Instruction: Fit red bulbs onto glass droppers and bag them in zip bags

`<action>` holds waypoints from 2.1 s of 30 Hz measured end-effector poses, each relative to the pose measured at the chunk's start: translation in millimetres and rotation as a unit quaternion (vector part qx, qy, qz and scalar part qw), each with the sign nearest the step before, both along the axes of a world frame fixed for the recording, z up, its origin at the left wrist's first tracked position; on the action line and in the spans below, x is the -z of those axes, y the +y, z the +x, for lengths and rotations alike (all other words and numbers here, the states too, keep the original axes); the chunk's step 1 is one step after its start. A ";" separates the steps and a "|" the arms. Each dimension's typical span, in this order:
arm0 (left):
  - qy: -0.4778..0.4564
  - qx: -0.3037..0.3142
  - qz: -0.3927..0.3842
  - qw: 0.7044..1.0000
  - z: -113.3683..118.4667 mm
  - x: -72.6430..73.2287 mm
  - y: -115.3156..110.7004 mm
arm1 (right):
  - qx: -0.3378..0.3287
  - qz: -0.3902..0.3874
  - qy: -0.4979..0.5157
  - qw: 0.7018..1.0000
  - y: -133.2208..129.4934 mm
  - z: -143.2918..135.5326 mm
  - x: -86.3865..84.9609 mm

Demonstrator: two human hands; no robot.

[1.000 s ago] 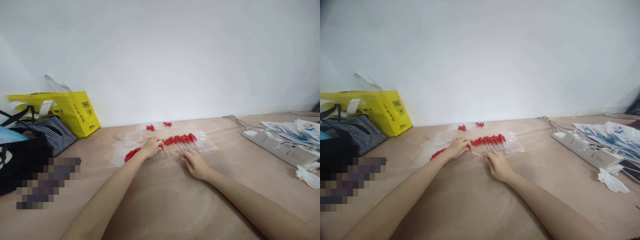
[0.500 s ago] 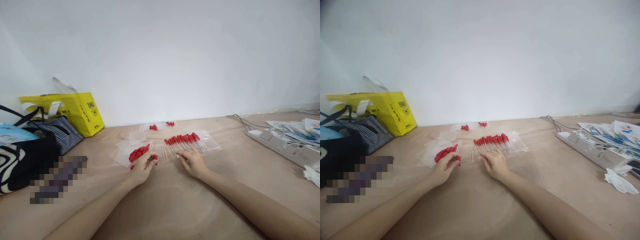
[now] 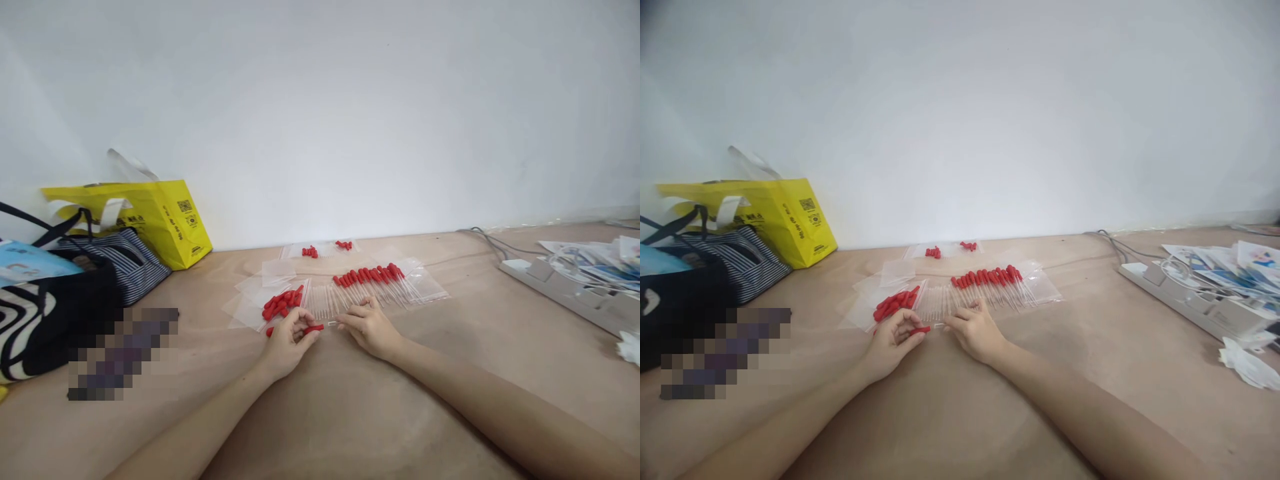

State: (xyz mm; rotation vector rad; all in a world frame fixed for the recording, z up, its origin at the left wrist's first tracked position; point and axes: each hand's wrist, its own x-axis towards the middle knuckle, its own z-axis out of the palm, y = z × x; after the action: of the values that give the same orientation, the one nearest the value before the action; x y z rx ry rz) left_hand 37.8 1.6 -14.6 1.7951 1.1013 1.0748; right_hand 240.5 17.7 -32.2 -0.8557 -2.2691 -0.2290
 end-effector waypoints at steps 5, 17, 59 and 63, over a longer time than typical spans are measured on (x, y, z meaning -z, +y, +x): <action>0.023 0.021 0.024 0.999 -2.2 4.5 2.3 | -0.013 -0.030 0.004 0.999 -2.2 -3.7 0.1; 0.216 -0.009 0.205 0.955 -0.5 -1.3 -1.2 | -0.013 -0.016 -0.026 0.999 -11.7 -4.6 -5.6; 0.319 -0.038 0.313 0.894 7.7 -6.2 -11.9 | -0.017 -0.242 -0.003 0.970 -18.4 -11.4 -28.9; 0.315 -0.029 0.324 0.892 8.5 -6.7 -13.0 | -0.054 -0.320 0.015 0.946 -15.6 -13.4 -33.1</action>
State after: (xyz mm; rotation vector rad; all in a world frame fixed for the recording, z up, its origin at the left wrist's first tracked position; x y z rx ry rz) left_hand 46.3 -11.3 -7.9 2.7984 1.2489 0.9804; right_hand 227.1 2.1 0.9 -1.0311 -2.3751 0.6016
